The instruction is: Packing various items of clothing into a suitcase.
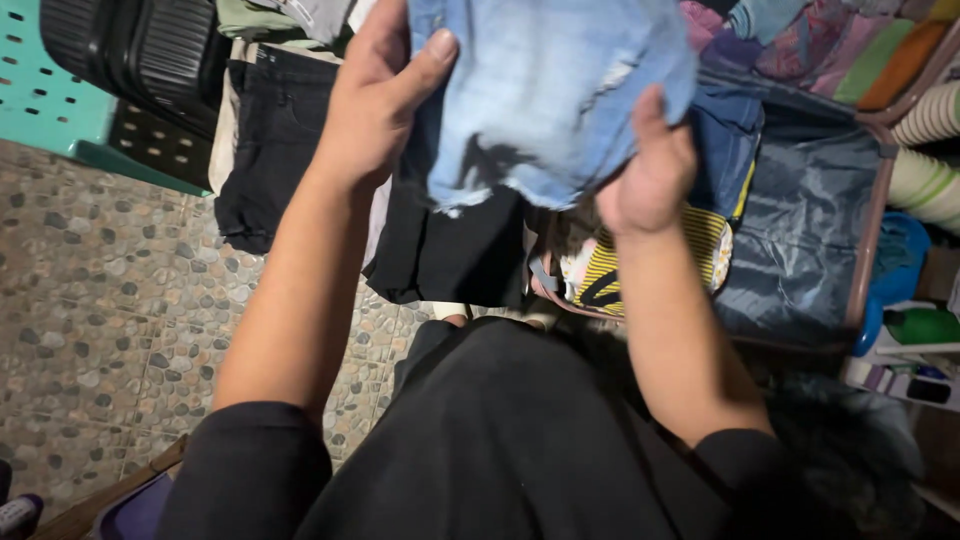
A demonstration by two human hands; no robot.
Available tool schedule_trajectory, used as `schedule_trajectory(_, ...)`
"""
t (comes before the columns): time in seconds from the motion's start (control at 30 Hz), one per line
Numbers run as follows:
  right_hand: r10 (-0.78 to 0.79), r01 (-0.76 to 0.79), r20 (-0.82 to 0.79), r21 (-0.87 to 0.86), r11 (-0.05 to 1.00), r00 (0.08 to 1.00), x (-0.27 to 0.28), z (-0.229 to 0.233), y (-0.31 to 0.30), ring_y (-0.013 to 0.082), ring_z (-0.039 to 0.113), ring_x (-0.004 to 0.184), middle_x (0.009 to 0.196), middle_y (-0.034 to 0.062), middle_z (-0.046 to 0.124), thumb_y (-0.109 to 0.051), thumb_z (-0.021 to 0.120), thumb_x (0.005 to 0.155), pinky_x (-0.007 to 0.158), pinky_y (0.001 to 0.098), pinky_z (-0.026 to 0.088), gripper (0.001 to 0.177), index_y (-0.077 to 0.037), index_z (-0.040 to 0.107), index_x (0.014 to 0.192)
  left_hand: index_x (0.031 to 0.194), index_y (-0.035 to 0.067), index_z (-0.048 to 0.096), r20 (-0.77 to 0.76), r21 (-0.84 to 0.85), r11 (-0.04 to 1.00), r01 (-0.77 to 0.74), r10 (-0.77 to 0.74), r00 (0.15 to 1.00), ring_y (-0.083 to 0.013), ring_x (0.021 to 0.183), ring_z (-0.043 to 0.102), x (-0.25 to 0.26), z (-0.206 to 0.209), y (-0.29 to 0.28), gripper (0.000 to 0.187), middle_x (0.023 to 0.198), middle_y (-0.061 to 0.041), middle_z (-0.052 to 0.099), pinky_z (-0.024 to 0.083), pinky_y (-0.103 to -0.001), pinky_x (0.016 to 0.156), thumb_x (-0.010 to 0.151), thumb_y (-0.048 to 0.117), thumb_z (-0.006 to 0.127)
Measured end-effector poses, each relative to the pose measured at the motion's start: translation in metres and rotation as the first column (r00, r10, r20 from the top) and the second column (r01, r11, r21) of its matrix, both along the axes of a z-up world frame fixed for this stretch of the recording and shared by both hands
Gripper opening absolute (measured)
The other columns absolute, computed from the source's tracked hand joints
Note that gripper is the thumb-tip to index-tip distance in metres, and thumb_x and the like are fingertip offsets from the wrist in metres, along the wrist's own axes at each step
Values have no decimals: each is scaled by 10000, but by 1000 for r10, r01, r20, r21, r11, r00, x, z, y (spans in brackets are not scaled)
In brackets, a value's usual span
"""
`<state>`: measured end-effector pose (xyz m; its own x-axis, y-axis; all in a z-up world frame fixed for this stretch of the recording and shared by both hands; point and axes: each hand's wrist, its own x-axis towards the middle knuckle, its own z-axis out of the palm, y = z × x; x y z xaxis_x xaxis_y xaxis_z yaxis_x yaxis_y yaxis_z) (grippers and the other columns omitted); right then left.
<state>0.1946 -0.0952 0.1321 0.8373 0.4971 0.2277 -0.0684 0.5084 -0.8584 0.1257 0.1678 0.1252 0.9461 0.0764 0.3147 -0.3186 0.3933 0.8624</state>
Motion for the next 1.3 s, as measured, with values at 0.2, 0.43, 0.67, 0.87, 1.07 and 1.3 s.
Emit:
schedule_trajectory(0.2,-378,66,-32,-968,244,925,-53,-109,13,227,755,951,1087,122,809,-490,734,869,935,392,583,556,-25,763,1172,1429,-40,518,-338,159,953,-259,300,892,-184,1252,611,-47,-119,-10,505,1350,-122,648,478,-331,1114,1010,149,725)
schedule_trajectory(0.43,8,148,177,-850,505,984,-77,-126,-35,346,481,1371,1527,203,435,-235,812,864,1075,399,441,639,14,529,1379,1510,-22,418,-135,961,276,-36,577,805,-502,1449,319,-125,-167,-61,888,1580,-304,352,291,-573,1182,813,361,812)
schedule_trajectory(0.67,106,675,721,-682,283,685,44,-118,-119,372,565,1370,1452,168,584,-131,781,942,1162,447,461,369,-59,649,1278,1579,153,368,-49,999,-7,54,292,955,-456,1545,192,-109,-193,-89,866,1676,-169,260,171,-661,1207,867,540,675)
schedule_trajectory(0.87,476,734,664,-677,55,577,154,-124,-140,432,401,1382,1527,242,442,-292,854,782,1114,544,305,794,-18,513,1445,1579,175,358,-90,984,-116,134,329,940,-432,1550,150,-102,-210,-94,896,1682,-144,235,134,-660,1207,826,542,676)
schedule_trajectory(1.07,505,592,457,-794,-139,732,183,-128,-145,393,425,1368,1422,211,511,-436,880,771,1152,564,281,846,-37,549,1440,1578,179,359,-140,969,-125,215,440,887,-394,1549,177,-102,-191,-119,914,1675,-138,254,133,-657,1209,792,456,735)
schedule_trajectory(1.3,588,686,601,-720,105,541,191,-142,-176,416,462,1325,1410,237,523,-443,948,665,1045,518,379,579,-62,678,1007,1584,75,376,-30,995,-69,73,488,872,-414,1547,262,-128,-211,-150,699,1661,-210,314,187,-602,1244,918,132,583)
